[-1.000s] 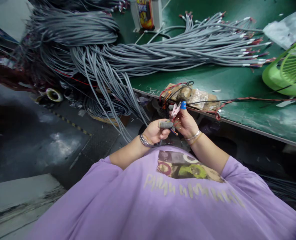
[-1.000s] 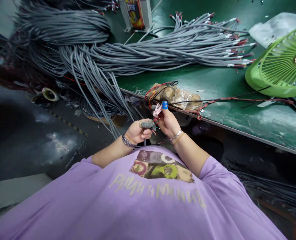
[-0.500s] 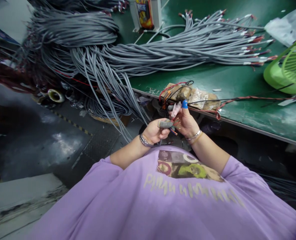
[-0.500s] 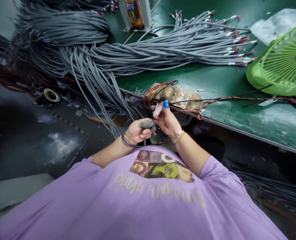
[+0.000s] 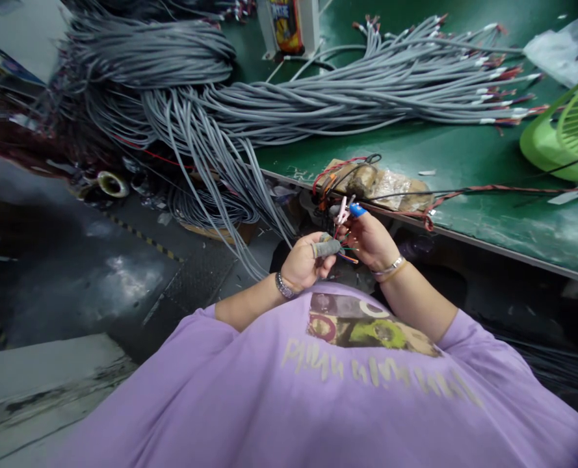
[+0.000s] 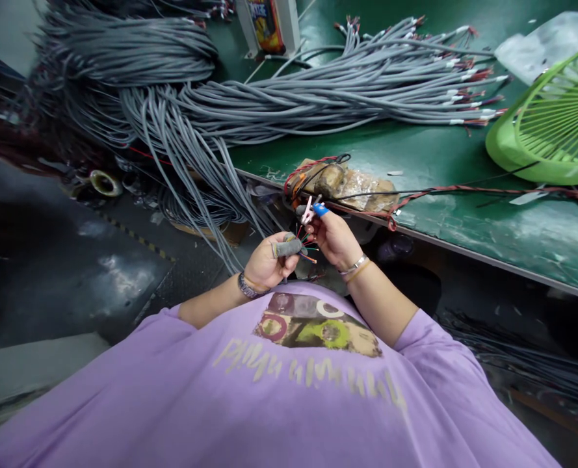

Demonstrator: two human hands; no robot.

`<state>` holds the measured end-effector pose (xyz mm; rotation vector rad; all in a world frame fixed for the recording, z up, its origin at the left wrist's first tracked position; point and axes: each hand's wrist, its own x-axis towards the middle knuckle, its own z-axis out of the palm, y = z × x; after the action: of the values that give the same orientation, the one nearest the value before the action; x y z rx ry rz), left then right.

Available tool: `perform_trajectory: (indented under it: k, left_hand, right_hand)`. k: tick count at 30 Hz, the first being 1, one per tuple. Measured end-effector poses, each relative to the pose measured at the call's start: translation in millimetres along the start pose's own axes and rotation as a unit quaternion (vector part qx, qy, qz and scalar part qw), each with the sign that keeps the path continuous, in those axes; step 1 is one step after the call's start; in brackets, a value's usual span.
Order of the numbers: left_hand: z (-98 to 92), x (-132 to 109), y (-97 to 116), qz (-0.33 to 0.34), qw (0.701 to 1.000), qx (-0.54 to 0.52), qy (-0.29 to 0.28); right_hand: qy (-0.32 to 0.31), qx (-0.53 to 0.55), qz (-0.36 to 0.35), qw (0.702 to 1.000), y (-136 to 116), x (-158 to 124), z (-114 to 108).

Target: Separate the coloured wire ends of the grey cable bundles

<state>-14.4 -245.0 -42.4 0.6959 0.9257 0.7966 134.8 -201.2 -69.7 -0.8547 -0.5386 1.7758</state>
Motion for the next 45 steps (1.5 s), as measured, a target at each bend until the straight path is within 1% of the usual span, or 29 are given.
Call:
perform_trajectory:
  k: [4,7,10,15,18,25,28,33,37,42,45]
  left_hand:
    - [2.2,5,1,0.005,1.000,-0.020,0.015]
    - [2.9,8,3,0.004,0.999,-0.030,0.018]
    - [2.7,11,3,0.003,0.999,-0.036,0.016]
    - [2.7,15,1,-0.002,0.999,-0.032,0.014]
    - [3.3,16,0,-0.005,1.000,-0.026,0.015]
    - [2.4,11,1,0.000,1.000,-0.017,0.020]
    - [1.6,5,0,0.002,1.000,-0.011,0.018]
    - [2.6,-2,-1,0.015,1.000,0.002,0.026]
    - [4.4,1,0,0.040,0.998,-0.017,0.036]
    - [3.2,8,-2,0.054,0.996,-0.041,0.050]
    - [0.2,11,-4,0.045,0.996,-0.046,0.054]
  right_hand:
    - [0.021,-0.001,-0.007,1.000,2,5,1]
    - [0.021,0.002,0.010,1.000,2,9,3]
    - [0.026,0.032,0.024,0.999,2,11,5]
    - [0.042,0.056,0.005,0.998,2,14,10]
    - [0.036,0.058,-0.007,0.998,3,14,11]
    - [0.007,0.050,0.001,0.999,7,13,5]
    - [-0.008,0.030,0.005,0.999,3,11,2]
    - [-0.012,0.027,0.023,0.999,-3,6,-2]
    - [-0.005,0.027,-0.005,1.000,-1,6,-5]
    - [0.030,0.001,-0.056,0.998,6,7,-4]
    - [0.024,0.004,-0.030,0.999,6,9,-1]
